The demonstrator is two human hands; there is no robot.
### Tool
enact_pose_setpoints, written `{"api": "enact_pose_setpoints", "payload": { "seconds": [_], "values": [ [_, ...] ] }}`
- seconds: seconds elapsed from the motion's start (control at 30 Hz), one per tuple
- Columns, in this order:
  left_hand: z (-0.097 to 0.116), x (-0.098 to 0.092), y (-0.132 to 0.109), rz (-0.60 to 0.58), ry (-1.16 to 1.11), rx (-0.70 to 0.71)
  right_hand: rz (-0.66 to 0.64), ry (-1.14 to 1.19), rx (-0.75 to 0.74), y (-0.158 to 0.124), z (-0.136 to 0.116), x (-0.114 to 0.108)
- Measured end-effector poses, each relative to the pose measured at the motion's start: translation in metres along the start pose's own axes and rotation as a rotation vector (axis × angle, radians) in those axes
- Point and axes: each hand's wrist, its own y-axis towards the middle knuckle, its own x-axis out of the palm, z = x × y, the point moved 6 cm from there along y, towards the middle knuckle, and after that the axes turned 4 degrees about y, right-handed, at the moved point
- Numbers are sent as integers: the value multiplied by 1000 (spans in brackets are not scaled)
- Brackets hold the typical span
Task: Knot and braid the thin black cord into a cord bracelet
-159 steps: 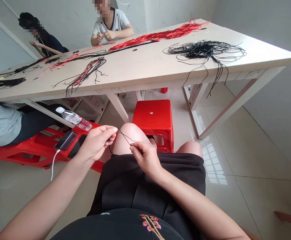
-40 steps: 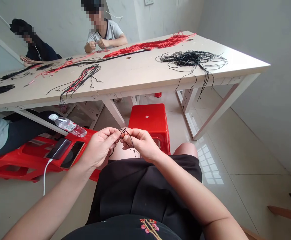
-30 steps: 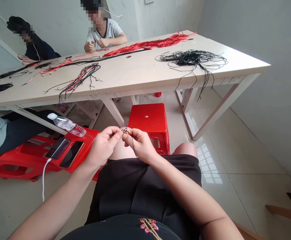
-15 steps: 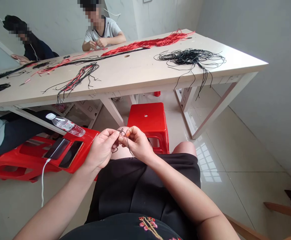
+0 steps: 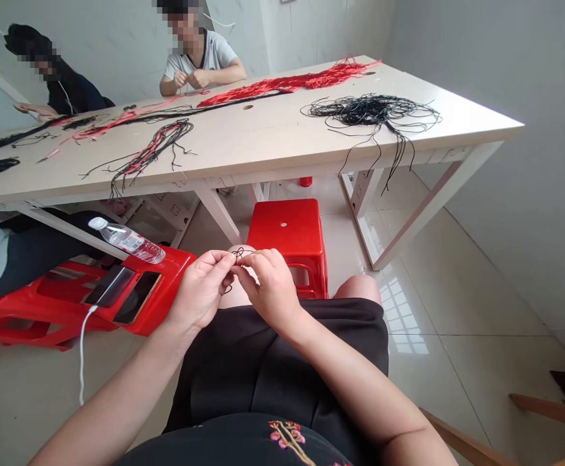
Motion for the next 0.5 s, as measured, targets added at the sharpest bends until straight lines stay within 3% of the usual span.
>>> {"api": "enact_pose_setpoints", "payload": {
  "seconds": [0.3, 0.5],
  "values": [
    [-4, 0, 1, 30, 94, 126, 32, -263, -18, 1, 3, 3],
    [-12, -3, 6, 57, 104, 87, 39, 19, 195, 1, 15, -3]
  ]
}}
